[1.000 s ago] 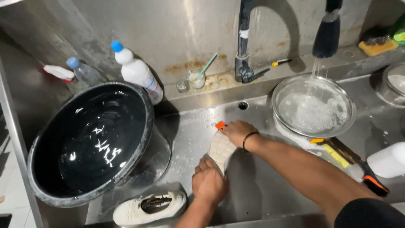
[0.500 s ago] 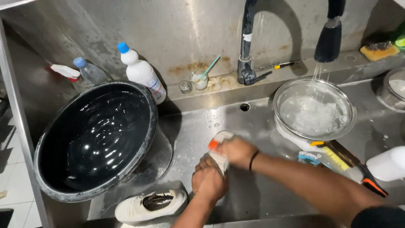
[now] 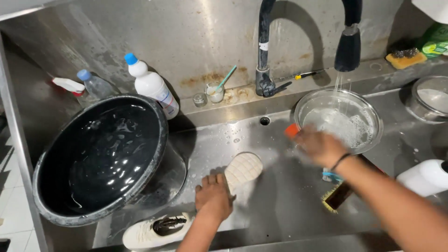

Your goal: The person is cleaning the soles of white sneakers using a brush, sponge, and cleaning solution in a stainless steel sink.

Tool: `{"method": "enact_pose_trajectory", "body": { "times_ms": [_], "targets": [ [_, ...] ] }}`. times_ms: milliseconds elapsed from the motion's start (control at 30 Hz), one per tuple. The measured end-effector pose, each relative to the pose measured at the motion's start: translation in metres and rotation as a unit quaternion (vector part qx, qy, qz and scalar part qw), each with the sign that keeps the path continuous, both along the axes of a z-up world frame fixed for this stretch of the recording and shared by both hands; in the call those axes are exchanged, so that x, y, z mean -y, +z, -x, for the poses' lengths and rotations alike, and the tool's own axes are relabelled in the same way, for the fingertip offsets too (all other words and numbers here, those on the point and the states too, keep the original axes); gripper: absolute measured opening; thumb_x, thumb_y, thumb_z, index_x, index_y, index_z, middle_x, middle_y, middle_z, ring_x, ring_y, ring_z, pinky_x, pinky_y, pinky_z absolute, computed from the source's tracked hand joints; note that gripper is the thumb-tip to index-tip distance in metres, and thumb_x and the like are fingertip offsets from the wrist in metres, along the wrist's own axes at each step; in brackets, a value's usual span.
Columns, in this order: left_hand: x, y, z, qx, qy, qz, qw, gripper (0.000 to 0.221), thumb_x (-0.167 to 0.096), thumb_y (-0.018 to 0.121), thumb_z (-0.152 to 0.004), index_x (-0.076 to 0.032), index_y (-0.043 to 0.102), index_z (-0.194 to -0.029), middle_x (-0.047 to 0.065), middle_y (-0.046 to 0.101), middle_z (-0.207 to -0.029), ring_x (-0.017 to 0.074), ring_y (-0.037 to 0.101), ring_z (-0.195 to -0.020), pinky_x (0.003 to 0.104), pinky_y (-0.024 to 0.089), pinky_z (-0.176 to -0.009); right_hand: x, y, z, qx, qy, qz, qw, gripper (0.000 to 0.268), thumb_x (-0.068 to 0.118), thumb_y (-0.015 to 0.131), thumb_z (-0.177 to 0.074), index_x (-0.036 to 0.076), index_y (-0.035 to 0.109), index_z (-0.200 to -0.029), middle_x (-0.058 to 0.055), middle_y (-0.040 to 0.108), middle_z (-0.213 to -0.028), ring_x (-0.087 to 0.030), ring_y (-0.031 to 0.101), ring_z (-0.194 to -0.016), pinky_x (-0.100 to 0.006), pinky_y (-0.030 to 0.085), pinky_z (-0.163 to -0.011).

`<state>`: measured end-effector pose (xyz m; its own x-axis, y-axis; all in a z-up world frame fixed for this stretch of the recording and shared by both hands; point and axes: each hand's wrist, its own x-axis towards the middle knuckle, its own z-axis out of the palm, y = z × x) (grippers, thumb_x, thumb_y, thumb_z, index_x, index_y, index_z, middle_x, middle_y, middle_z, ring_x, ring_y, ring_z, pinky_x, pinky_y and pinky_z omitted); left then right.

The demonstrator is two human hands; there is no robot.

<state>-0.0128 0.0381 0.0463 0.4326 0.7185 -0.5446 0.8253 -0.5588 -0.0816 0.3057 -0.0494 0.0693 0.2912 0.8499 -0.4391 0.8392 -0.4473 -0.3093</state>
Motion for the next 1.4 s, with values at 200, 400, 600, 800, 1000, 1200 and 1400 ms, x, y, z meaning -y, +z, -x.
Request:
{"method": "enact_pose_trajectory", "body": {
  "times_ms": [200, 400, 600, 800, 1000, 1200, 1400],
  "targets": [
    [0.012, 0.045, -0.039, -0.099, -0.060, -0.013, 0.993, 0.124, -0.048, 0.077, -0.092, -0.004, -0.014, -0.164, 0.021, 0.000, -0.172, 0.0415, 0.003, -0.157, 0.060, 0.010, -0.125, 0.015, -0.018, -0.094, 0.053, -0.214, 0.118, 0.968, 0.056, 0.016, 0.047, -0.094, 0.018, 0.047, -0.150, -0.025, 0.070, -0.124, -0.041, 0.071, -0.105, -0.045, 0.055, -0.082],
    [-0.012, 0.048, -0.049, 0.056, -0.067, 0.013, 0.996, 0.115, -0.056, 0.074, -0.088, 0.000, 0.007, -0.163, 0.027, 0.046, -0.149, 0.0433, 0.055, -0.131, 0.054, 0.049, -0.106, 0.014, -0.040, -0.007, -0.004, -0.147, -0.032, 0.989, 0.051, 0.039, 0.042, -0.102, 0.029, 0.052, -0.151, -0.015, 0.071, -0.134, -0.036, 0.065, -0.127, -0.045, 0.051, -0.106],
    [-0.049, 0.045, -0.063, 0.008, -0.116, 0.129, 0.985, 0.118, -0.056, 0.075, -0.075, -0.020, 0.010, -0.167, 0.017, 0.042, -0.160, 0.0397, 0.037, -0.150, 0.057, 0.041, -0.116, -0.016, -0.075, 0.086, -0.156, -0.043, 0.001, 0.987, 0.061, 0.033, 0.032, -0.102, 0.037, 0.025, -0.162, -0.011, 0.064, -0.141, -0.028, 0.062, -0.130, -0.041, 0.052, -0.108],
    [-0.057, 0.058, -0.068, -0.007, -0.063, 0.155, 0.986, 0.124, -0.062, 0.075, -0.070, -0.017, 0.012, -0.167, 0.013, 0.045, -0.160, 0.0354, 0.037, -0.150, 0.055, 0.038, -0.119, -0.009, -0.035, 0.096, -0.114, 0.057, -0.035, 0.991, 0.060, 0.029, 0.031, -0.103, 0.032, 0.019, -0.162, -0.009, 0.069, -0.132, -0.028, 0.065, -0.123, -0.043, 0.053, -0.105],
    [-0.049, 0.071, -0.072, -0.011, -0.079, 0.168, 0.983, 0.116, -0.057, 0.073, -0.077, -0.008, 0.015, -0.165, 0.017, 0.050, -0.154, 0.0349, 0.043, -0.147, 0.052, 0.042, -0.117, -0.037, -0.095, 0.096, 0.104, 0.176, -0.289, 0.935, 0.059, 0.015, 0.045, -0.096, 0.008, 0.040, -0.154, -0.012, 0.075, -0.099, -0.029, 0.077, -0.088, -0.046, 0.063, -0.073],
    [-0.058, 0.065, -0.072, 0.017, -0.042, 0.176, 0.983, 0.115, -0.057, 0.075, -0.076, -0.007, 0.020, -0.163, 0.019, 0.051, -0.153, 0.0348, 0.044, -0.147, 0.052, 0.041, -0.118, -0.001, -0.031, 0.091, -0.068, 0.070, -0.003, 0.995, 0.066, 0.019, 0.040, -0.098, 0.027, 0.023, -0.161, -0.010, 0.076, -0.113, -0.033, 0.075, -0.106, -0.048, 0.060, -0.091],
    [-0.056, 0.065, -0.075, -0.003, -0.069, 0.161, 0.984, 0.118, -0.061, 0.074, -0.078, -0.005, 0.016, -0.164, 0.019, 0.051, -0.153, 0.0356, 0.044, -0.146, 0.053, 0.043, -0.117, -0.064, -0.097, 0.084, -0.081, 0.042, -0.073, 0.993, 0.056, 0.036, 0.035, -0.100, 0.027, 0.040, -0.155, -0.006, 0.077, -0.114, -0.027, 0.074, -0.108, -0.043, 0.060, -0.090]
  ]
}}
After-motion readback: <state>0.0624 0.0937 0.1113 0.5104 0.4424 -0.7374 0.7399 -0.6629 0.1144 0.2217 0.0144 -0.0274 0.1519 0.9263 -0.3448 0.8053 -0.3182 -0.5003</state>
